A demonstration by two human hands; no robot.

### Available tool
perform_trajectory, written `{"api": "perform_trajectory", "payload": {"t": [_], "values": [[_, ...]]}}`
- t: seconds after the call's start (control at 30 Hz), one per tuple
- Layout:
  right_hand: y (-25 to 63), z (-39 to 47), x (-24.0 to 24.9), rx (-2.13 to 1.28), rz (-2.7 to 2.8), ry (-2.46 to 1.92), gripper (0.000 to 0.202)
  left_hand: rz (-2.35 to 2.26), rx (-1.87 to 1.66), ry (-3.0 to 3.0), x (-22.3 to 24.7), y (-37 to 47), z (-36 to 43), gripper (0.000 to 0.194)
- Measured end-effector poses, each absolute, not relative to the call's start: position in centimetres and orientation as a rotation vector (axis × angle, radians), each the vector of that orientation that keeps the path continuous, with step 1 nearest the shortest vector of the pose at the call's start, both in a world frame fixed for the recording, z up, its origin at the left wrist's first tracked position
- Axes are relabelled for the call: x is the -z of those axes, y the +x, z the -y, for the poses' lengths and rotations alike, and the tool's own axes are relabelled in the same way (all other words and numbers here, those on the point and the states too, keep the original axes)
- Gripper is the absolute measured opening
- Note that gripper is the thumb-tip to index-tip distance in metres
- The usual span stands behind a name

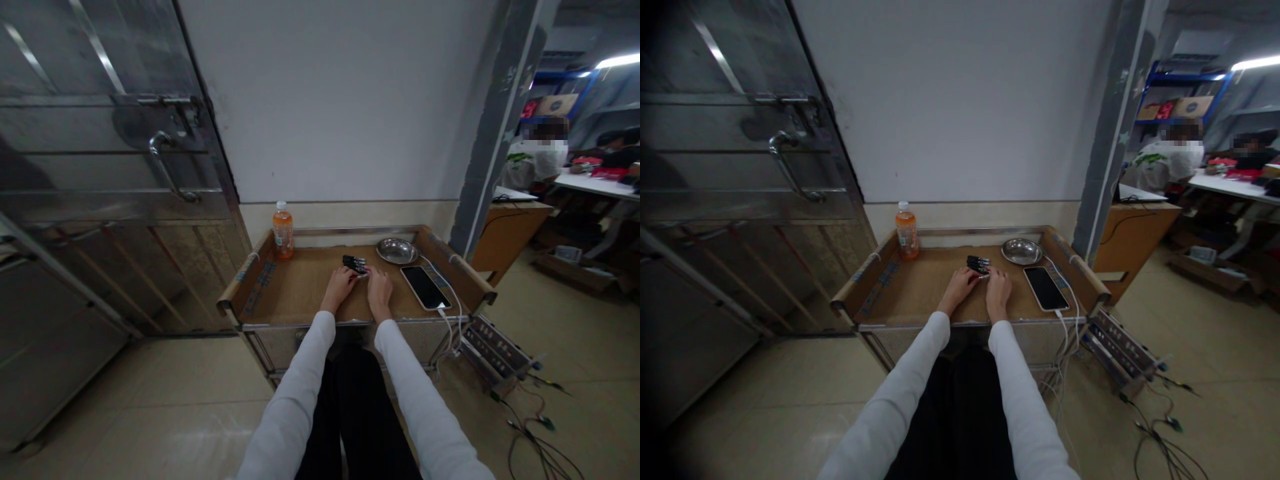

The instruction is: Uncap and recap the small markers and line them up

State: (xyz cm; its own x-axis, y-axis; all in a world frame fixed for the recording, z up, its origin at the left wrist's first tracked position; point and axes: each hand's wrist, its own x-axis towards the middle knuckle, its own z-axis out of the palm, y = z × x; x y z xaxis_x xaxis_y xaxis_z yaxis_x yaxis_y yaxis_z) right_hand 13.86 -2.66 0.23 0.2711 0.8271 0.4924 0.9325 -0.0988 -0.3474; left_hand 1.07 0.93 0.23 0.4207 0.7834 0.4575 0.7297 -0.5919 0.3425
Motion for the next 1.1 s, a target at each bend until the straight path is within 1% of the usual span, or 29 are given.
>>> {"api": "perform_trajectory", "payload": {"t": [0.13, 0.3, 0.53, 0.6, 0.7, 0.77, 0.83, 0.9, 1.0, 1.1], "values": [[13.8, 2.9, -0.5, 0.223, 1.531, -2.011, 0.032, -1.435, -1.032, 2.467, -0.3, 1.1, -0.8, 0.017], [13.8, 3.0, -0.5, 0.213, 1.485, -2.029, 0.033, -1.458, -1.043, 2.469, -0.6, 1.1, -0.5, 0.017], [13.9, 2.6, -0.2, 0.203, 1.558, -1.854, 0.035, -1.434, -1.074, 2.458, -0.8, 0.9, -0.3, 0.016], [13.9, 2.3, 0.0, 0.129, 1.599, -1.705, 0.039, -1.387, -1.074, 2.457, -0.9, 0.9, -0.3, 0.017], [13.8, 2.0, 0.1, 0.008, 1.759, -1.379, 0.054, -1.356, -1.08, 2.441, -0.9, 0.9, -0.3, 0.023], [13.7, 1.9, 0.2, -0.03, 1.831, -1.254, 0.063, -1.415, -1.068, 2.422, -0.9, 1.0, -0.3, 0.026], [13.5, 1.9, 0.2, -0.028, 1.86, -1.24, 0.067, -1.582, -1.04, 2.397, -0.9, 1.0, -0.2, 0.027], [13.4, 2.0, 0.2, 0.009, 1.862, -1.31, 0.065, -1.848, -1.02, 2.335, -0.9, 0.9, -0.1, 0.028], [13.3, 2.2, 0.2, 0.096, 1.805, -1.533, 0.049, -2.267, -1.002, 2.16, -0.9, 0.7, 0.1, 0.029], [13.3, 2.4, 0.2, 0.16, 1.737, -1.77, 0.034, -2.442, -0.953, 2.076, -0.8, 0.7, 0.2, 0.03]]}}
